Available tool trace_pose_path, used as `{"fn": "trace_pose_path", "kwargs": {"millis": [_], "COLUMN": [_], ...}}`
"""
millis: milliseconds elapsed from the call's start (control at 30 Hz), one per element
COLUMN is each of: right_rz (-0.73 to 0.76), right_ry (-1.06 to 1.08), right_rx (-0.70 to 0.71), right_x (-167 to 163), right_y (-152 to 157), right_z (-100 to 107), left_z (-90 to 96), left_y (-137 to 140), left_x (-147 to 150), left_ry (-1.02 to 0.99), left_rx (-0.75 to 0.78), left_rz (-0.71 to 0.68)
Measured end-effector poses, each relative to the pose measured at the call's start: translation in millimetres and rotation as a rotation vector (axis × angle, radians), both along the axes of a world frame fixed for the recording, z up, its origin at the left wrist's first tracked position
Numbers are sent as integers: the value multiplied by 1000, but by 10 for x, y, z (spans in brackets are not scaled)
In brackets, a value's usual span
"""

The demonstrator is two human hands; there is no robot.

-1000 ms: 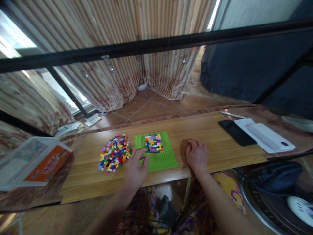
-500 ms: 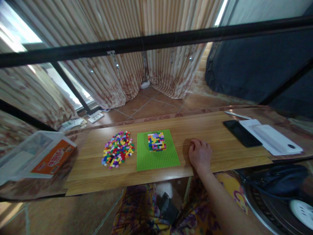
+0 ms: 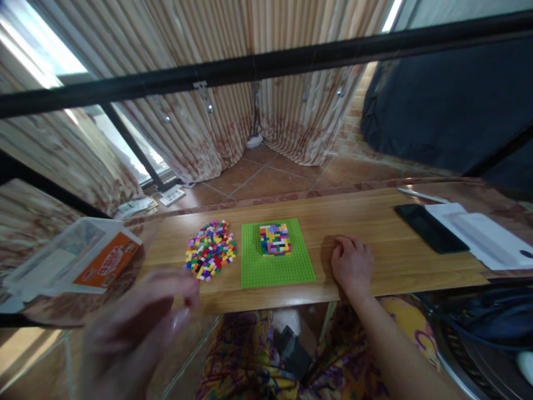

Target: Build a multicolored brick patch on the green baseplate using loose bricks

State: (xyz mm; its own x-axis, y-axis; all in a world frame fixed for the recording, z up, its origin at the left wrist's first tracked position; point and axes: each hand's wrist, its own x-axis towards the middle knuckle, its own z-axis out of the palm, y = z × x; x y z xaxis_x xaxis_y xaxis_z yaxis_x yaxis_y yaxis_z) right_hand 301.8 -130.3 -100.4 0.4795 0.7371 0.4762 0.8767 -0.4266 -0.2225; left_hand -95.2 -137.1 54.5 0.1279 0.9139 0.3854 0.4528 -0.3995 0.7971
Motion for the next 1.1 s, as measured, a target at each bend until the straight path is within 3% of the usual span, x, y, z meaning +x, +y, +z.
{"fn": "trace_pose_path", "kwargs": {"millis": [133,267,367,567,700,833,967,1100], "right_rz": [-14,-5,-4,-11,-13,-11,-1,5], "right_ry": [0,-1,-7,-5,-2,4,25,30], "right_rx": [-14,-14,-6,-21,-23,-15,4,16], "right_x": [-7,-8,-6,0,6,11,11,-3], "right_y": [1,0,-2,-4,-2,4,8,8], "right_z": [7,12,3,-8,-13,-19,-17,-1], "left_z": [-383,-794,-882,-877,-886,-833,-794,-821], "left_y": [598,867,893,939,946,891,799,742], "left_x": [-55,-202,-190,-126,-149,-114,39,290], "left_ry": [190,425,589,780,722,448,150,18], "left_rx": [-49,-136,-148,-149,-149,-196,-257,-257], "left_rz": [212,294,288,292,265,230,151,60]}}
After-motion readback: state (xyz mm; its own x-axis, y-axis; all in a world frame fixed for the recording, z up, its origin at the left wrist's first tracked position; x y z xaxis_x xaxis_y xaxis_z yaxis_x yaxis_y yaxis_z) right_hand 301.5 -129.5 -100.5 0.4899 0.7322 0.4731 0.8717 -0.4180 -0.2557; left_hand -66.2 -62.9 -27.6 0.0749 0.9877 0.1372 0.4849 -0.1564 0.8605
